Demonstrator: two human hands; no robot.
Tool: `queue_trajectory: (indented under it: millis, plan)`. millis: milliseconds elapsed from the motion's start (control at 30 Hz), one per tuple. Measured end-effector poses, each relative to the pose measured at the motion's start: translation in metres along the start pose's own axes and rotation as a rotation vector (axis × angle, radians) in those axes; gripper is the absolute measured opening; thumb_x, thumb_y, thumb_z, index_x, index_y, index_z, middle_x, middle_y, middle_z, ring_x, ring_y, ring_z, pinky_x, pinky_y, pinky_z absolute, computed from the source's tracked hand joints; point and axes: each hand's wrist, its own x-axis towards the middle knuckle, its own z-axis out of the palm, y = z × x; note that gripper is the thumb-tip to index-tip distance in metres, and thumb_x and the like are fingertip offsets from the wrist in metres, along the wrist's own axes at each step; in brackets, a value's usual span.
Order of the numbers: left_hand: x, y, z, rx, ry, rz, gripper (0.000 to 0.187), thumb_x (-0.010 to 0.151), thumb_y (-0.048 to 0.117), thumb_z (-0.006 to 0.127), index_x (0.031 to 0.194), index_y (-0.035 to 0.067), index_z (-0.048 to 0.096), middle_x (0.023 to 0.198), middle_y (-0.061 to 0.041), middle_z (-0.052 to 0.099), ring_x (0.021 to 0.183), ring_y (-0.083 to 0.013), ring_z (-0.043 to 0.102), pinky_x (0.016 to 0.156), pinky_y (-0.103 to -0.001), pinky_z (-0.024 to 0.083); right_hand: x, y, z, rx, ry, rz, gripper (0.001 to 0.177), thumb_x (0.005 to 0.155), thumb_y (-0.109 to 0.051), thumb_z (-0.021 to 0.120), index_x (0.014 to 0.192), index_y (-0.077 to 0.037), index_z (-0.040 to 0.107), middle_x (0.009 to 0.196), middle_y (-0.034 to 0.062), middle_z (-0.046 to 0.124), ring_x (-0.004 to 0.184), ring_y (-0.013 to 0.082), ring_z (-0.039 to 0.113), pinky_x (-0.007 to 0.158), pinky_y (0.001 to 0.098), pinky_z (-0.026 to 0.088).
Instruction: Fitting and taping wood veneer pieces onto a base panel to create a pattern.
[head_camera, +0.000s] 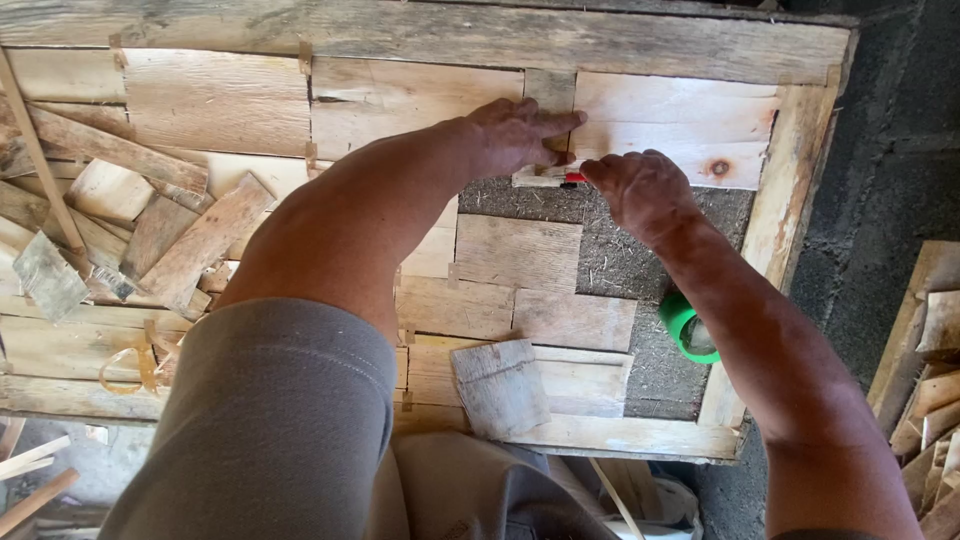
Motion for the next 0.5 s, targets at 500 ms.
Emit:
queue_trajectory:
  millis: [500]
  plan:
    - [-0.005,0.0,-0.005,-0.023,-0.024,-0.007,0.083,0.093,-0.002,0.062,0.155,0.046,0.035,0.171,0.009,-0.003,0.152,-0.0346,0.023,0.122,-0.044,0.027,-0.031,0.022,-0.005,0.005,-0.153,0.121,0.046,0.099,0.003,0.057,0.137,-0.023,0.062,0.1,0.0067,0.076,0.075,0.0147,0.071,0.077,0.0272,0.063]
